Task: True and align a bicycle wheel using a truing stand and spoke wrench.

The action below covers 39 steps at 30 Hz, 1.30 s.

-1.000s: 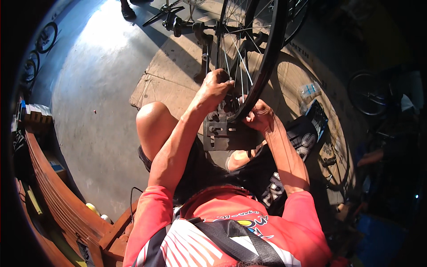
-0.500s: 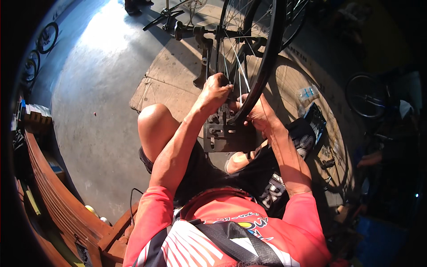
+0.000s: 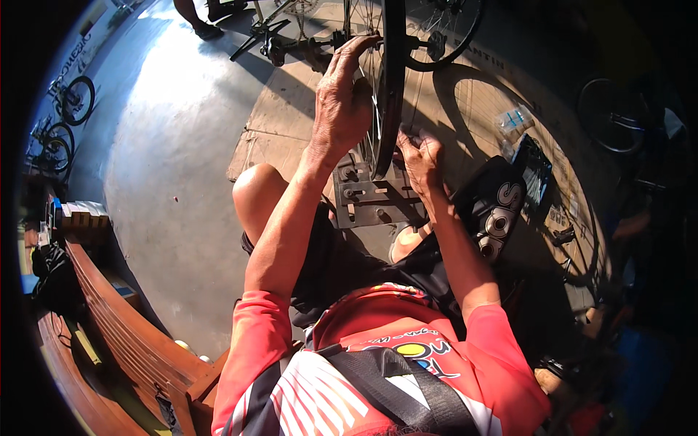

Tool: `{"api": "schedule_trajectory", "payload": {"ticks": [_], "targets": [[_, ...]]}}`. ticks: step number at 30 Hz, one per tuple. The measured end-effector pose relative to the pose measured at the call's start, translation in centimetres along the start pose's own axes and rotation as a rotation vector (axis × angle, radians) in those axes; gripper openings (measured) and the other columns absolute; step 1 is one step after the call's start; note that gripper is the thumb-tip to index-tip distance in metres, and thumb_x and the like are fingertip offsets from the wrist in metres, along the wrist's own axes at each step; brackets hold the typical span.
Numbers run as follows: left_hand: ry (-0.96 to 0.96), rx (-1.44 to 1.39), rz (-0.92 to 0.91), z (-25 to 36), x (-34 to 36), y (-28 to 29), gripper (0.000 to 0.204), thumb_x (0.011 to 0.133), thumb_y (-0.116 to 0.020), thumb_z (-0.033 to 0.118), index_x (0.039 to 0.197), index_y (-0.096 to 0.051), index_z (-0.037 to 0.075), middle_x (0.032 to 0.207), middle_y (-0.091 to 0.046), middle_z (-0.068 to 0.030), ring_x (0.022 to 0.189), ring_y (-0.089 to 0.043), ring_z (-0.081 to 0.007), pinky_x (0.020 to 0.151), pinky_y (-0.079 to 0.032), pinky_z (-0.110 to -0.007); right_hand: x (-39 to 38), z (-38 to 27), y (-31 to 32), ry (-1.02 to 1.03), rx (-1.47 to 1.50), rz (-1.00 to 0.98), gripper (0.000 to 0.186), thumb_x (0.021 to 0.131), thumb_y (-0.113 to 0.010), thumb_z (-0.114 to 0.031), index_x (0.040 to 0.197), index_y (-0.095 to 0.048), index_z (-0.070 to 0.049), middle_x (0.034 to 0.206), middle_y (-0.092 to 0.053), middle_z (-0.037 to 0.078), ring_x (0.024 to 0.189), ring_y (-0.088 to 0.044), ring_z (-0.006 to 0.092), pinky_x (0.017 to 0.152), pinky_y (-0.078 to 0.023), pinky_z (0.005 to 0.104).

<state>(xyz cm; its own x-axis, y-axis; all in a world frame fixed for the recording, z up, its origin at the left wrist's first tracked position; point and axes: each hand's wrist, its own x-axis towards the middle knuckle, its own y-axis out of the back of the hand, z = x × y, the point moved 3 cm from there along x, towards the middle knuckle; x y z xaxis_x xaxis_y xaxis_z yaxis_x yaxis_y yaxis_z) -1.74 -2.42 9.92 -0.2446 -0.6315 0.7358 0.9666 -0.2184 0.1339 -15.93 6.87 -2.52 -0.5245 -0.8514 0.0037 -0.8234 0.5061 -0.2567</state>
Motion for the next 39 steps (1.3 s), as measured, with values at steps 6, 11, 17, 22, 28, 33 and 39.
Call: {"api": "schedule_trajectory", "payload": {"ticks": [6,11,17,22,28,33,39], "targets": [[0.167,0.253,-0.088,-3.3,-6.8,0.2,0.030,0.076,-0.051,-0.011,0.093,-0.072,0.002,0.095,-0.074,-0.0158,0.097,-0.072,-0.0349,0.086,-0.056,-0.041,-0.2,-0.7,-0.1,0.060,-0.052,-0.019,0.036,0.090,-0.079,-0.017,0.108,-0.061,0.008,0.085,-0.069,0.009,0.064,-0.067,0.0115,0.059,-0.057,0.0248],[0.344,0.455,-0.066,-5.8,-9.0,0.1,0.013,0.082,-0.059,0.002,0.086,-0.071,0.005,0.081,-0.071,-0.0192,0.079,-0.070,-0.0386,0.071,-0.054,-0.044,-0.3,0.1,0.3,0.017,-0.065,0.016,0.034,0.090,-0.079,-0.017,0.106,-0.061,0.007,0.083,-0.069,0.009,0.063,-0.067,0.0114,0.058,-0.057,0.0247],[0.373,0.481,-0.058,-6.3,-8.8,-0.1,0.015,0.082,-0.057,0.000,0.085,-0.071,0.004,0.081,-0.072,-0.0182,0.080,-0.071,-0.0374,0.073,-0.056,-0.043,0.1,0.2,0.4,0.098,-0.129,0.031,0.029,0.090,-0.079,-0.017,0.102,-0.065,0.006,0.085,-0.070,0.009,0.067,-0.069,0.0137,0.060,-0.059,0.0263],[0.378,0.489,-0.038,-6.2,-8.6,-0.3,0.016,0.082,-0.056,-0.001,0.083,-0.071,0.003,0.079,-0.072,-0.0177,0.078,-0.072,-0.0360,0.072,-0.056,-0.042,0.1,0.0,0.2,0.102,-0.099,-0.006,0.025,0.090,-0.078,-0.015,0.098,-0.066,0.006,0.079,-0.070,0.008,0.063,-0.068,0.0114,0.058,-0.057,0.0252],[0.365,0.475,-0.020,-5.9,-8.6,-0.3,0.016,0.082,-0.055,-0.001,0.082,-0.070,0.003,0.078,-0.072,-0.0175,0.077,-0.072,-0.0360,0.072,-0.056,-0.041,0.0,-0.2,0.2,0.119,-0.113,-0.023,0.024,0.091,-0.077,-0.015,0.096,-0.067,0.006,0.079,-0.070,0.007,0.063,-0.068,0.0114,0.058,-0.057,0.0252],[0.372,0.454,-0.034,-5.9,-8.6,-0.3,0.016,0.082,-0.054,-0.001,0.081,-0.070,0.003,0.078,-0.071,-0.0176,0.076,-0.072,-0.0358,0.071,-0.056,-0.041,0.1,0.0,0.2,0.097,-0.093,0.001,0.025,0.090,-0.078,-0.015,0.097,-0.067,0.006,0.079,-0.070,0.008,0.064,-0.068,0.0116,0.059,-0.058,0.0251],[0.350,0.440,-0.017,-6.2,-8.6,-0.5,0.016,0.081,-0.054,-0.002,0.080,-0.070,0.003,0.075,-0.071,-0.0170,0.074,-0.072,-0.0353,0.068,-0.056,-0.041,0.1,0.0,0.3,0.091,-0.148,-0.001,0.028,0.090,-0.078,-0.015,0.101,-0.066,0.007,0.080,-0.071,0.009,0.065,-0.069,0.0118,0.059,-0.059,0.0253]]}}
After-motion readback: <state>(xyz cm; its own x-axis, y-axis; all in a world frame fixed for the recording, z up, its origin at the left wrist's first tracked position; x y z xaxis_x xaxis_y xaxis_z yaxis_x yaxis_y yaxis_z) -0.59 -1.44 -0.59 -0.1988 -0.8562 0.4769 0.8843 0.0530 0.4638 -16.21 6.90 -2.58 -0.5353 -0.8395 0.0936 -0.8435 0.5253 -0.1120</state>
